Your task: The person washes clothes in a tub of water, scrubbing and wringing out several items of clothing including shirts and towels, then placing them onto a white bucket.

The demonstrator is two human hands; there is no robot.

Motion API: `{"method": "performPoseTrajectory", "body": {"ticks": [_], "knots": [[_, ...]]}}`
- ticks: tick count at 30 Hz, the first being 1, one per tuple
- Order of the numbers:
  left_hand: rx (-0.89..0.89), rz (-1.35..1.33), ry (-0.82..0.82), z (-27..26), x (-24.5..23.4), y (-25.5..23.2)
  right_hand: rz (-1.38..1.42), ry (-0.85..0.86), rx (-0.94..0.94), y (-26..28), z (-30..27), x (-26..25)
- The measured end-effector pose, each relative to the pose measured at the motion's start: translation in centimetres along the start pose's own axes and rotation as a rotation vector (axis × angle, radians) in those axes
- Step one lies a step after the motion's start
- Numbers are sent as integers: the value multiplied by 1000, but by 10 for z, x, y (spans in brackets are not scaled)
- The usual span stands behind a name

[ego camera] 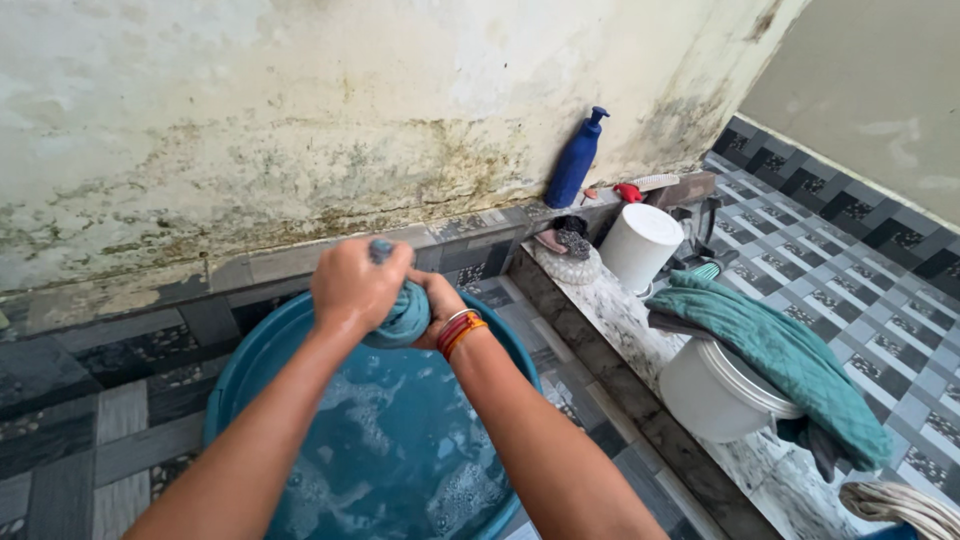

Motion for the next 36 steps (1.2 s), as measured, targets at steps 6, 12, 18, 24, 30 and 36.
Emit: {"method": "performPoseTrajectory", "body": {"ticks": [6, 12, 18, 24, 30, 36], "knots": [[-225, -117, -3, 14, 0, 55, -69, -65, 32, -11, 2, -8], [-323, -377, -12, 20, 0, 78, -124, -232, -8, 2, -1, -15], [-318, -506, -11, 24, 8, 85, -102, -314, -90, 13, -10, -14], [-303, -417, -14, 20, -1, 66, -69, -233, -197, 22, 3, -14], [-65, -323, 187, 8, -4, -5, -127, 102, -141, 29, -19, 21], [-52, -790, 524, -1, 16, -22, -42, 345, -93, 15, -42, 48]]}}
Point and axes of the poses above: each hand's wrist, its own z-axis towards the middle knuckle, its own x-axis out of the palm, y = z × x, the point moved 10 cm from there along z, towards the middle knuckle, and after that the axes turned 9 degrees about -x, right-handed, at the moved point
